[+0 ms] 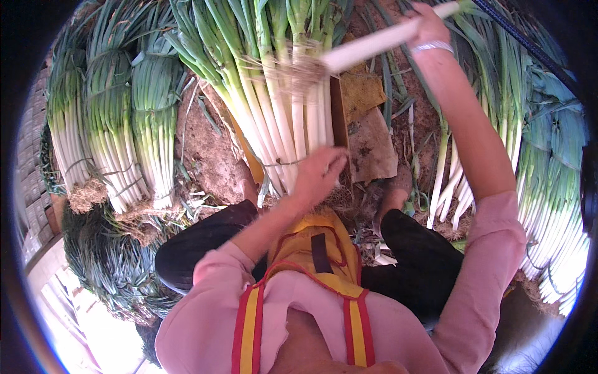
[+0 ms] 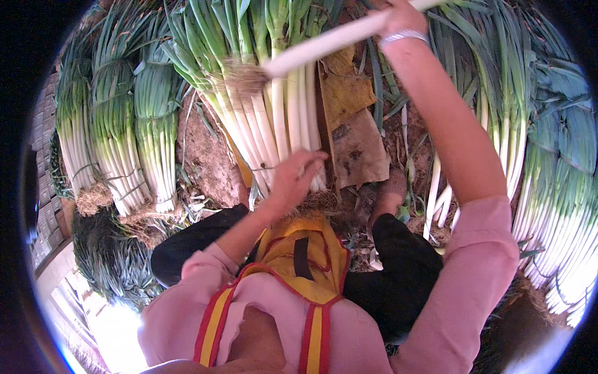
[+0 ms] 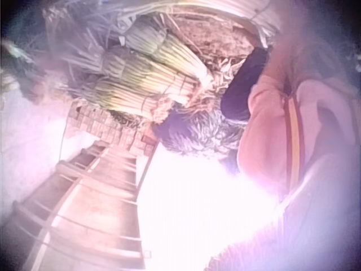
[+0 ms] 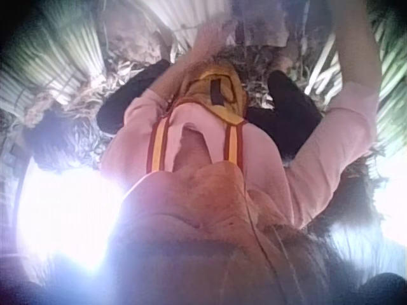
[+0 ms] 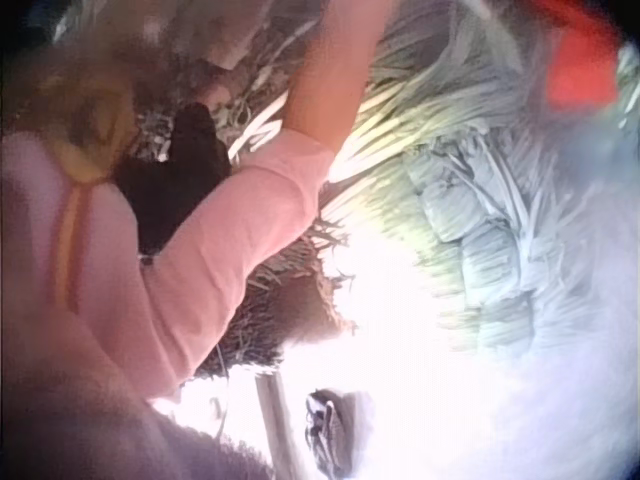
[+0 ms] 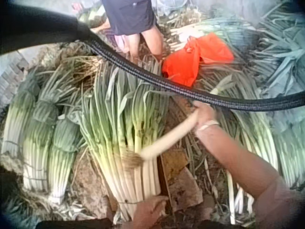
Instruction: The person gathers green onions into a bundle, aligns the roots, and ties them together using a thin strip. The person repeats this process to form multiple bundles and places them on the floor.
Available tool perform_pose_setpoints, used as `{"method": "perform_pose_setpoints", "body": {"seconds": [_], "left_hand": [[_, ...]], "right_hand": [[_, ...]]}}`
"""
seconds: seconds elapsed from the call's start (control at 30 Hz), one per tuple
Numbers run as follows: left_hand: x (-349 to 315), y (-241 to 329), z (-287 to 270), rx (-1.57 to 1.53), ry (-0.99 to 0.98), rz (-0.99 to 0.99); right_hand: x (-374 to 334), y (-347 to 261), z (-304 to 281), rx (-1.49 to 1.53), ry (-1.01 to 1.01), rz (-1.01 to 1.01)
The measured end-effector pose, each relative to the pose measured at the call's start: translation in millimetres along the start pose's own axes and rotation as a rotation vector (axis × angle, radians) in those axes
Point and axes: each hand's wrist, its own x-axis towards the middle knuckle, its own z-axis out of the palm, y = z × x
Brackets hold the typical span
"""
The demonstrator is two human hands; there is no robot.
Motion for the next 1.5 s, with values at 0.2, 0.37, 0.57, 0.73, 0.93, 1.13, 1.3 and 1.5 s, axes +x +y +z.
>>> {"method": "perform_pose_setpoints", "body": {"seconds": [0.2,0.37,0.57,0.73,0.93,1.13,1.3,1.5], "left_hand": [[144,-59,-58,0.972,-0.276,0.714],[154,-69,-70,0.977,-0.372,0.703],[137,-66,-93,0.894,-0.227,0.628],[134,-68,-102,0.831,-0.220,0.649],[136,-73,-100,0.767,-0.179,0.701],[136,-75,-99,0.740,-0.147,0.732],[139,-76,-99,0.791,-0.187,0.737],[139,-75,-100,0.822,-0.236,0.751]], "right_hand": [[-72,41,126,0.125,-0.278,-0.144],[-106,18,152,0.063,-0.531,-0.396],[-95,19,93,-0.137,-0.516,-0.406],[-114,66,58,-0.136,-0.384,-0.314],[-117,107,29,-0.149,-0.404,-0.363],[-118,147,36,-0.734,-0.143,-0.301],[-128,165,42,-1.014,-0.154,-0.461],[-128,173,44,-1.146,-0.099,-0.540]]}}
